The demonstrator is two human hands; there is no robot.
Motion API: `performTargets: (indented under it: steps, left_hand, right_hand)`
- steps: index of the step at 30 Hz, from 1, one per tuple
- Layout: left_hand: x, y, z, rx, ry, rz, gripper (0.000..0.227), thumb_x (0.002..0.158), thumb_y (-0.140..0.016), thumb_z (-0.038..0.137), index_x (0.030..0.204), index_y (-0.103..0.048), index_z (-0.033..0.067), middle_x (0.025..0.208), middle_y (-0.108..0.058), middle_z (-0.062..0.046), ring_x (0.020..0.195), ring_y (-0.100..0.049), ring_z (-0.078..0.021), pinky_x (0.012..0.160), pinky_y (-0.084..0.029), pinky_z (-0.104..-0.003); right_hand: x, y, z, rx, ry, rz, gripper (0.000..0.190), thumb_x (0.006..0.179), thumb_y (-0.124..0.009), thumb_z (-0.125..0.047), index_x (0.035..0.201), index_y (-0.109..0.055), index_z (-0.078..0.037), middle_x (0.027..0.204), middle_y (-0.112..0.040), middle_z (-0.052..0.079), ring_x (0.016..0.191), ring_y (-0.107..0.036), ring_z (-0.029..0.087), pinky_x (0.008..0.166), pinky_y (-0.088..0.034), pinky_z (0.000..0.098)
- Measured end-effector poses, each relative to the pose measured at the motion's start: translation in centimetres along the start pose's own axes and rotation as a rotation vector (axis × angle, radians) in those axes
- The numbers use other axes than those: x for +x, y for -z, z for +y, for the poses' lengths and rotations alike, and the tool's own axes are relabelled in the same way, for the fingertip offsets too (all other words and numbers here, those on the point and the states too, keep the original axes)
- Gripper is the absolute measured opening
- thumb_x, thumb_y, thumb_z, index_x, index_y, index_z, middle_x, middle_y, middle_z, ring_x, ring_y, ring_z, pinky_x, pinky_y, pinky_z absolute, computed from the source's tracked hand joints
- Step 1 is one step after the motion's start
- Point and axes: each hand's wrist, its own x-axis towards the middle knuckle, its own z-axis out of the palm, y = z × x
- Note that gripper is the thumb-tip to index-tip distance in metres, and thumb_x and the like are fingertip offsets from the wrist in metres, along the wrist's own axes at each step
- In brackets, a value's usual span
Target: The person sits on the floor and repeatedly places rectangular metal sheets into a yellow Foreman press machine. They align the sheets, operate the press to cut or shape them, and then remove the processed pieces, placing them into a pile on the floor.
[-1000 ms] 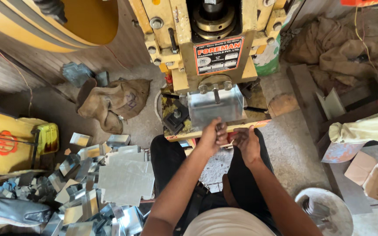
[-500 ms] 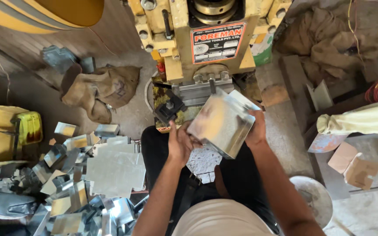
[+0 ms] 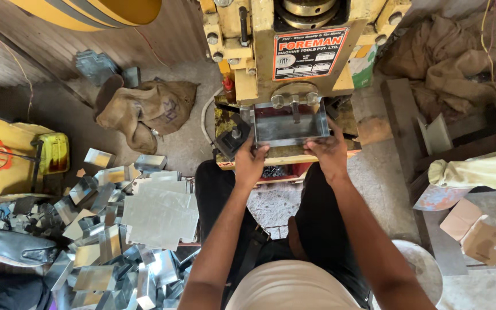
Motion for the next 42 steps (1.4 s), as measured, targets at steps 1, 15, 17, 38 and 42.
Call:
performTargets:
  steps: [1, 15, 17, 38, 42]
  left_hand:
    - [0.1, 0.0, 0.0, -0.066, -0.004, 0.015, 0.048, 0.095, -0.077, 0.010, 0.140, -0.061, 0.0013, 0.082, -0.072, -0.009, 0.065, -0.056, -0.0111, 0.062, -0.049, -0.027]
    - [-0.4, -0.4, 0.3, -0.108, 0.050, 0.154, 0.059, 0.087, -0.089, 0.018, 0.133, -0.058, -0.0010, 0.095, -0.074, -0.017, 0.073, -0.062, -0.0149, 0.069, -0.055, -0.029]
    - [0.1, -0.3, 0.4, -0.060, -0.048, 0.164, 0.070, 0.085, -0.087, 0.021, 0.140, -0.051, -0.0006, 0.097, -0.074, -0.016, 0.078, -0.067, -0.0169, 0.073, -0.056, -0.029]
    - [-14.3, 6.0, -4.9, -0.192, 0.159, -0.199, 0.036, 0.097, -0.071, 0.020, 0.129, -0.065, 0.0060, 0.108, -0.073, -0.015, 0.084, -0.071, -0.0225, 0.076, -0.058, -0.036]
    - [-17.2, 6.8, -8.5, -0.074, -0.012, 0.093, 0.026, 0.093, -0.065, 0.009, 0.118, -0.073, 0.0109, 0.110, -0.077, -0.011, 0.093, -0.075, -0.0185, 0.084, -0.060, -0.033]
  right_hand:
    - [0.7, 0.4, 0.4, -0.053, -0.005, 0.025, 0.084, 0.086, -0.070, 0.009, 0.159, -0.032, -0.007, 0.102, -0.072, 0.018, 0.088, -0.074, 0.023, 0.079, -0.066, 0.0367]
    - [0.8, 0.6, 0.4, -0.177, 0.030, 0.136, 0.081, 0.080, -0.080, 0.005, 0.149, -0.038, -0.003, 0.104, -0.072, 0.015, 0.082, -0.072, 0.019, 0.067, -0.061, 0.0299]
    - [0.9, 0.3, 0.4, -0.137, 0.052, 0.118, 0.086, 0.078, -0.079, 0.005, 0.150, -0.035, -0.006, 0.106, -0.069, 0.013, 0.084, -0.070, 0.019, 0.066, -0.062, 0.0304]
    - [-5.4, 0.9, 5.6, 0.179, -0.115, 0.058, 0.057, 0.103, -0.050, -0.031, 0.152, -0.023, -0.021, 0.140, -0.047, 0.010, 0.098, -0.066, 0.051, 0.071, -0.062, 0.0541]
    - [-8.3, -7.6, 3.9, 0.308, -0.249, -0.184, 0.060, 0.100, -0.053, -0.023, 0.156, -0.031, -0.015, 0.144, -0.055, 0.021, 0.114, -0.071, 0.042, 0.079, -0.068, 0.0540]
